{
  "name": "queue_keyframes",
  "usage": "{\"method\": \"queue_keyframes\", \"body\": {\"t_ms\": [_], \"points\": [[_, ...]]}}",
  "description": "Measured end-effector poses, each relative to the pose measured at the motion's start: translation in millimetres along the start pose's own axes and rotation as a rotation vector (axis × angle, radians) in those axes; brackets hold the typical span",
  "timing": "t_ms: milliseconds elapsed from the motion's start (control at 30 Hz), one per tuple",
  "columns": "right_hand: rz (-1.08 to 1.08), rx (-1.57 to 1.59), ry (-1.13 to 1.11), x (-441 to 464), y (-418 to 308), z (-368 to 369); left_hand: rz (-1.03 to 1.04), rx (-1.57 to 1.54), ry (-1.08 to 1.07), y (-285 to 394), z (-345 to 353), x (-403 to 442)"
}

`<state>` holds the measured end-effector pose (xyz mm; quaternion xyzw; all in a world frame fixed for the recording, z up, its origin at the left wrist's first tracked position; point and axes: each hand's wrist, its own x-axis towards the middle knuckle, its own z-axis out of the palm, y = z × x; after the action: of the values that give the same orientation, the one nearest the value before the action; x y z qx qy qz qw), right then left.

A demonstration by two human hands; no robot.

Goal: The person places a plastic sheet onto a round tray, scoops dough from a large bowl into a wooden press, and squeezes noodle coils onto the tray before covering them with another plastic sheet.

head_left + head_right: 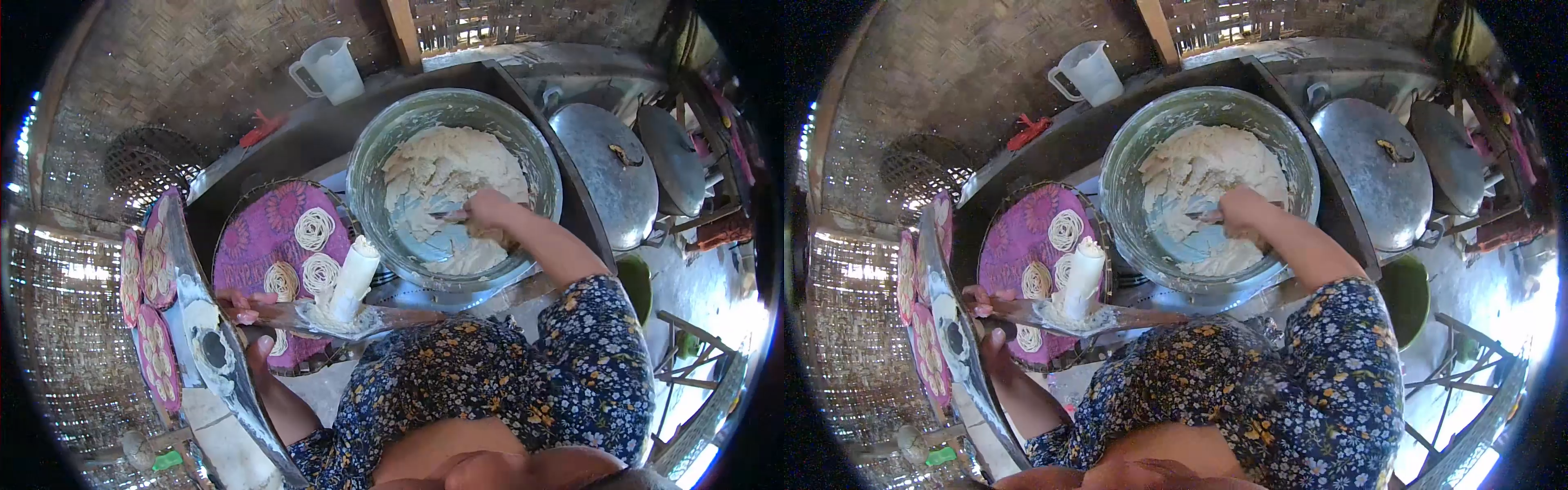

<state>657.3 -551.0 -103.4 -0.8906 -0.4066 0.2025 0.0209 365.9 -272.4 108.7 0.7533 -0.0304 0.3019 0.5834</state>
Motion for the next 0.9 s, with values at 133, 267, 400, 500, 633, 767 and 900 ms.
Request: {"method": "queue_keyframes", "body": {"t_ms": [133,267,400,500,633,767,900], "points": [[0.009,0.102,-0.184,-26,3,-40,-0.024,0.086,0.011,9,-4,-5],[0.024,0.087,-0.405,-61,16,-50,-0.046,0.059,-0.025,7,-8,-6],[0.136,-0.003,-0.396,-98,-1,-88,-0.039,0.003,-0.062,-1,-6,-4],[0.125,-0.28,-0.384,-107,-12,-128,-0.03,0.006,-0.093,-2,-8,-3],[0.152,-0.266,-0.327,-104,-22,-101,-0.043,0.007,-0.068,-3,-5,-6],[0.124,-0.064,-0.313,-100,-51,-52,-0.05,0.052,-0.039,-3,-7,-12],[0.076,-0.044,-0.336,-88,-63,-38,-0.015,0.041,-0.051,-1,-4,-13]]}}
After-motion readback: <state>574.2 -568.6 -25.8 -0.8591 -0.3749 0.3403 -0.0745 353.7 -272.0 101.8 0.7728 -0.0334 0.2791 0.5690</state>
